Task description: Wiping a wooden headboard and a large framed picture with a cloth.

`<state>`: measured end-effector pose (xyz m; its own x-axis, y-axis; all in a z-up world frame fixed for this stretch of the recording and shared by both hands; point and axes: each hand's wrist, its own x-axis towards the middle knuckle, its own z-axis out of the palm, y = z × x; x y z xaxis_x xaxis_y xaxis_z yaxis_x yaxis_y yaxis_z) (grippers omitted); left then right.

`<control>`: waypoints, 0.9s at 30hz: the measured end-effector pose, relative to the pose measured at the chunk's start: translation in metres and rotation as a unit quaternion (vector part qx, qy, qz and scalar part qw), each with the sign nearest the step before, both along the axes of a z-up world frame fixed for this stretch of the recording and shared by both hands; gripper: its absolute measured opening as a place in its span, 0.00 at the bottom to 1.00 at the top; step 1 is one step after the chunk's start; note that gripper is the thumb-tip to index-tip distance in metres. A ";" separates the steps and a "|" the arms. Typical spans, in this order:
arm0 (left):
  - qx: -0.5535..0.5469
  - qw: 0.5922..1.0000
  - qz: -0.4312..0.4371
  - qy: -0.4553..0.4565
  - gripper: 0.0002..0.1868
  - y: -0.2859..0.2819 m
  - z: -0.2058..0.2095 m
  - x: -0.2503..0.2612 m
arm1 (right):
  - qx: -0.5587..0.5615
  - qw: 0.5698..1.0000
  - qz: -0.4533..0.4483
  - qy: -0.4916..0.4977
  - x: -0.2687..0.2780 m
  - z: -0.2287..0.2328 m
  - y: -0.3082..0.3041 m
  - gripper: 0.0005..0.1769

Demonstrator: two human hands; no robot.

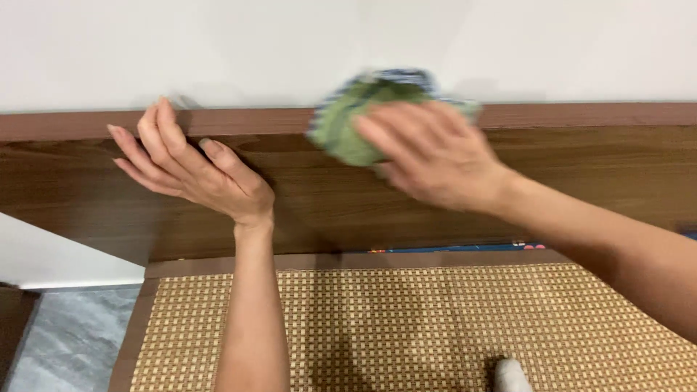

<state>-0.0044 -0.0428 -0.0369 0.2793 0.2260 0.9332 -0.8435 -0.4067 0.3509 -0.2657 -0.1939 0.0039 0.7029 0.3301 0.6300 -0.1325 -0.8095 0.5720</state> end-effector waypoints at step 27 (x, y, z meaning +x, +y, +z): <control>0.096 0.990 0.057 0.085 0.27 0.014 -0.004 -0.008 | 0.015 0.888 -0.126 0.443 0.048 -0.210 0.020 0.38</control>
